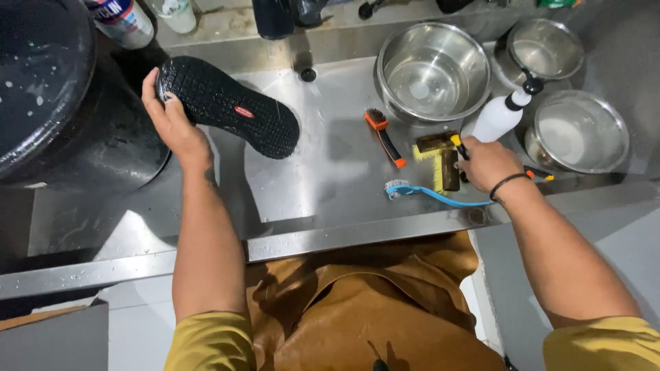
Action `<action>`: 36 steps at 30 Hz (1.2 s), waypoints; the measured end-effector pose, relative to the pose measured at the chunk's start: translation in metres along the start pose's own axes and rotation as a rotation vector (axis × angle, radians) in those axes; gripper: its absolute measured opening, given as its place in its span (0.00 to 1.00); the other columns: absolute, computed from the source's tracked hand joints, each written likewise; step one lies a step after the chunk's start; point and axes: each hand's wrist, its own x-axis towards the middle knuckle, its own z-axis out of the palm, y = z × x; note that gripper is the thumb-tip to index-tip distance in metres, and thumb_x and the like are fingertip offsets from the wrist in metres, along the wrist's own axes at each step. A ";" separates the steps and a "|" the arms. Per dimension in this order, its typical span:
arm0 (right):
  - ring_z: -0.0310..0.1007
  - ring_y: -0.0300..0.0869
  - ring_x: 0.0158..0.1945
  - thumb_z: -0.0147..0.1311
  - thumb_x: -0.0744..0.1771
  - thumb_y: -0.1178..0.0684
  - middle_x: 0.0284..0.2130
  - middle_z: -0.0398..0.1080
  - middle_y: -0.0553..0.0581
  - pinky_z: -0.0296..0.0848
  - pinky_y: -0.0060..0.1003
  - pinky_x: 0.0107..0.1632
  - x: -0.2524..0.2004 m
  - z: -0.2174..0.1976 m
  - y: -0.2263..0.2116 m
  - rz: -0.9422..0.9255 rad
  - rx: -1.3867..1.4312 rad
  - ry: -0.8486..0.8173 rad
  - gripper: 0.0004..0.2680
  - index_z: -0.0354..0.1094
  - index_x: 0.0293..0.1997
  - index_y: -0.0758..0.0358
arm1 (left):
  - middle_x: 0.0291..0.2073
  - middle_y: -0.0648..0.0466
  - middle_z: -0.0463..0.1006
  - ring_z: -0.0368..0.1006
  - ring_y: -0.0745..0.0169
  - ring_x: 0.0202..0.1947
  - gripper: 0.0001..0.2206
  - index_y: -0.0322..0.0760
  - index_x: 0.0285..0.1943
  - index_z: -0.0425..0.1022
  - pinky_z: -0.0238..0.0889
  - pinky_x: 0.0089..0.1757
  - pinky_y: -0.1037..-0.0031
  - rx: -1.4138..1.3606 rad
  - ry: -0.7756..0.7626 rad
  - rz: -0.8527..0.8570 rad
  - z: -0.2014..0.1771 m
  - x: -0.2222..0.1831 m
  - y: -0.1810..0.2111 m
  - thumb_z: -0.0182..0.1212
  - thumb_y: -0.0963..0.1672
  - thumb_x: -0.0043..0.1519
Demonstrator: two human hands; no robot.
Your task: Cleaning a black shoe in a sink by scrubbing the sole and upper with various brushes and a sponge.
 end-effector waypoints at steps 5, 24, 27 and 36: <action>0.77 0.60 0.54 0.48 0.67 0.52 0.52 0.76 0.67 0.77 0.52 0.50 0.019 0.021 0.021 0.096 -0.218 -0.194 0.15 0.69 0.59 0.61 | 0.57 0.47 0.70 0.64 0.56 0.58 0.18 0.35 0.61 0.68 0.54 0.59 0.68 -0.128 0.036 -0.065 -0.001 0.008 -0.019 0.45 0.43 0.63; 0.75 0.54 0.38 0.52 0.70 0.53 0.31 0.69 0.57 0.73 0.44 0.41 0.057 -0.057 -0.193 -0.969 0.022 1.287 0.05 0.73 0.38 0.58 | 0.62 0.44 0.68 0.58 0.53 0.68 0.22 0.36 0.65 0.73 0.38 0.71 0.60 -0.184 -0.038 -0.068 0.012 0.004 0.001 0.32 0.47 0.75; 0.63 0.51 0.40 0.55 0.66 0.62 0.38 0.73 0.56 0.63 0.42 0.42 -0.031 -0.172 -0.252 -1.247 -0.090 1.401 0.04 0.71 0.42 0.61 | 0.63 0.50 0.64 0.59 0.57 0.68 0.27 0.37 0.64 0.72 0.48 0.68 0.65 -0.147 -0.148 -0.113 0.009 0.006 0.014 0.30 0.54 0.74; 0.68 0.37 0.59 0.46 0.68 0.43 0.49 0.71 0.42 0.72 0.34 0.50 0.035 -0.217 -0.219 -1.031 -1.123 1.130 0.08 0.72 0.48 0.40 | 0.60 0.42 0.67 0.63 0.50 0.64 0.25 0.33 0.60 0.73 0.52 0.65 0.61 -0.011 -0.149 0.048 0.003 0.012 0.020 0.34 0.54 0.74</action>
